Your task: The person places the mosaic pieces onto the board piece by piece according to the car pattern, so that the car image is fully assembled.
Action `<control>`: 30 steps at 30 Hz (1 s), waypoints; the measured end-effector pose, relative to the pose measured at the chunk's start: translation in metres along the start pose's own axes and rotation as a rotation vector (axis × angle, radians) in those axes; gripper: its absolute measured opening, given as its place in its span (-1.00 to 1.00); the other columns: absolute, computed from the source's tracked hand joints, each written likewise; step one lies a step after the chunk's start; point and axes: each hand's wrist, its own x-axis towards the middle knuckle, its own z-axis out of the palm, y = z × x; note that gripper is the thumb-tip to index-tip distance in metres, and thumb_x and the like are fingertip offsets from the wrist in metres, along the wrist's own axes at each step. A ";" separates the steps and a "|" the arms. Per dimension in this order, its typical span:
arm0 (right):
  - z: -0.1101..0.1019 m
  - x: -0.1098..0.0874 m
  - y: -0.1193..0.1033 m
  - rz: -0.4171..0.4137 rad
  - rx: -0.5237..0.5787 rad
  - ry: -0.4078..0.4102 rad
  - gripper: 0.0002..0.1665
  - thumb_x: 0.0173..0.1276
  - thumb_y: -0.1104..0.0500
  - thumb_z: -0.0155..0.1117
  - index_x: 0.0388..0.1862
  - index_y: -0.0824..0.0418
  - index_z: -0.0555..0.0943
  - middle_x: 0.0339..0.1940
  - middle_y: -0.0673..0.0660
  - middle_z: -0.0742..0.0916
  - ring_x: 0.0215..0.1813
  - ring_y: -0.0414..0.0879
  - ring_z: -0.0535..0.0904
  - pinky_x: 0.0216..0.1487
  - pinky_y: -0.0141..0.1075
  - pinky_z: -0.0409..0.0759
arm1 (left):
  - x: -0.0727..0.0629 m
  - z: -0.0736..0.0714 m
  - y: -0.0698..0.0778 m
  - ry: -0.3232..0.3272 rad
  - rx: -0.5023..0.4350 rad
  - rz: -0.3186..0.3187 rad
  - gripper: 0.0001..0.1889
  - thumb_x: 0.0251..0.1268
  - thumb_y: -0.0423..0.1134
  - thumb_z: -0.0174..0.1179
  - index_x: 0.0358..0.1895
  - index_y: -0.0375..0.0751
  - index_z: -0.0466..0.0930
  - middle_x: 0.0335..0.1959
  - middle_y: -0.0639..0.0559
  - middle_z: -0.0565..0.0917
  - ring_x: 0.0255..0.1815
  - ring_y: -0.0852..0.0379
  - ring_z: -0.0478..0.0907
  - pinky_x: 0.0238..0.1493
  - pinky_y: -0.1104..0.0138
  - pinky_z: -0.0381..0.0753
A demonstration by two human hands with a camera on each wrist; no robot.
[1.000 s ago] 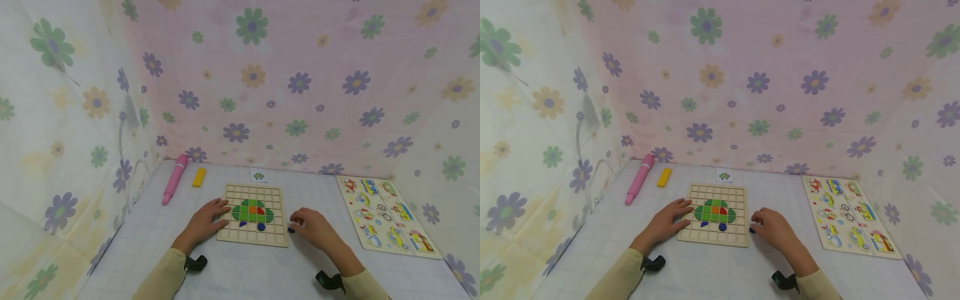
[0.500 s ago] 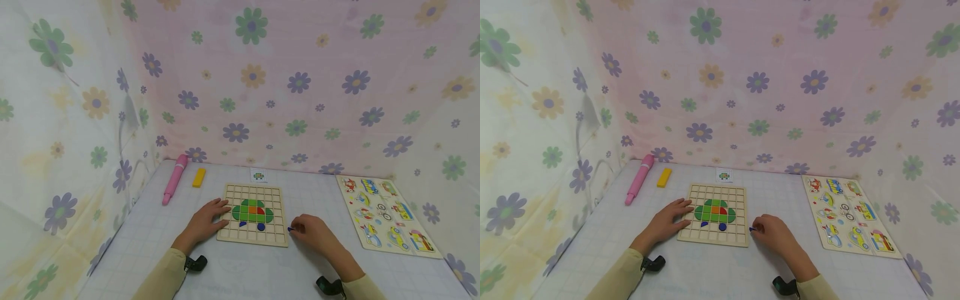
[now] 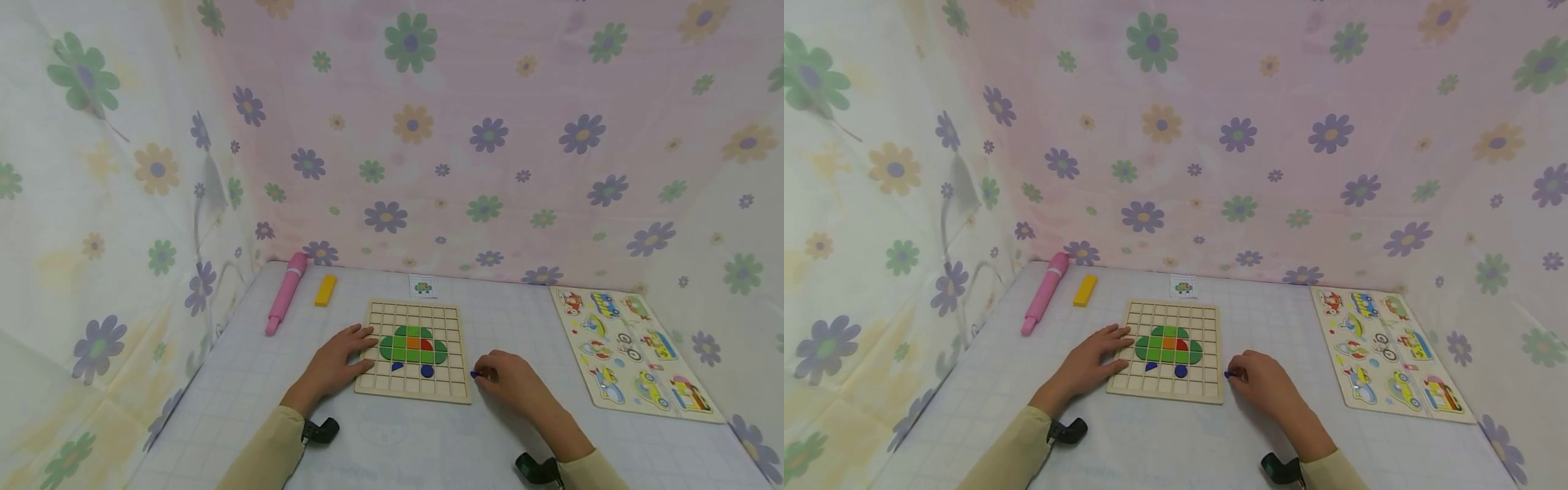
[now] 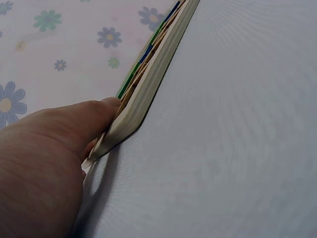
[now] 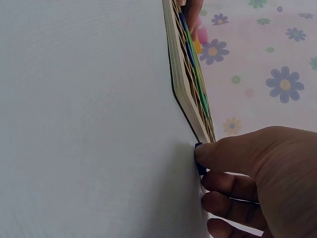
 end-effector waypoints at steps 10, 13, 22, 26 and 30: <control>-0.004 -0.001 0.001 -0.040 -0.027 0.051 -0.78 0.30 0.29 0.63 -0.17 0.00 0.84 -0.30 -0.17 0.68 -0.25 -0.23 0.54 -0.16 -0.19 0.65 | 0.001 0.000 0.000 0.004 0.006 0.010 -0.46 0.56 0.04 0.35 0.51 0.06 0.62 0.64 0.20 0.41 0.73 -0.04 0.16 0.62 -0.15 0.24; -0.007 -0.001 0.000 -0.086 -0.019 0.078 -0.76 0.31 0.32 0.63 -0.17 -0.01 0.84 -0.25 -0.18 0.70 -0.22 -0.24 0.57 -0.14 -0.19 0.68 | 0.000 0.000 -0.001 0.005 0.005 0.013 -0.47 0.56 0.04 0.35 0.51 0.06 0.62 0.64 0.19 0.41 0.72 -0.05 0.17 0.62 -0.16 0.24; -0.015 0.005 -0.008 -0.187 -0.027 0.097 -0.75 0.32 0.33 0.63 -0.14 -0.01 0.85 -0.18 -0.18 0.73 -0.17 -0.22 0.62 -0.11 -0.21 0.72 | 0.000 0.000 -0.001 0.003 0.011 0.007 -0.46 0.56 0.06 0.35 0.51 0.07 0.63 0.64 0.21 0.41 0.72 -0.04 0.17 0.61 -0.17 0.26; -0.015 0.009 -0.017 -0.181 -0.028 0.096 -0.76 0.32 0.30 0.64 -0.14 -0.02 0.85 -0.17 -0.19 0.74 -0.15 -0.23 0.62 -0.08 -0.22 0.73 | 0.001 0.001 -0.002 0.005 0.011 0.009 -0.46 0.56 0.05 0.35 0.51 0.07 0.63 0.64 0.20 0.41 0.72 -0.04 0.17 0.61 -0.17 0.26; -0.015 0.012 -0.026 -0.188 -0.009 0.084 -0.77 0.33 0.28 0.65 -0.14 -0.03 0.85 -0.17 -0.21 0.74 -0.15 -0.24 0.61 -0.08 -0.22 0.72 | 0.001 0.002 -0.002 0.007 0.015 0.013 -0.46 0.56 0.05 0.35 0.51 0.06 0.63 0.64 0.19 0.42 0.72 -0.03 0.17 0.61 -0.16 0.26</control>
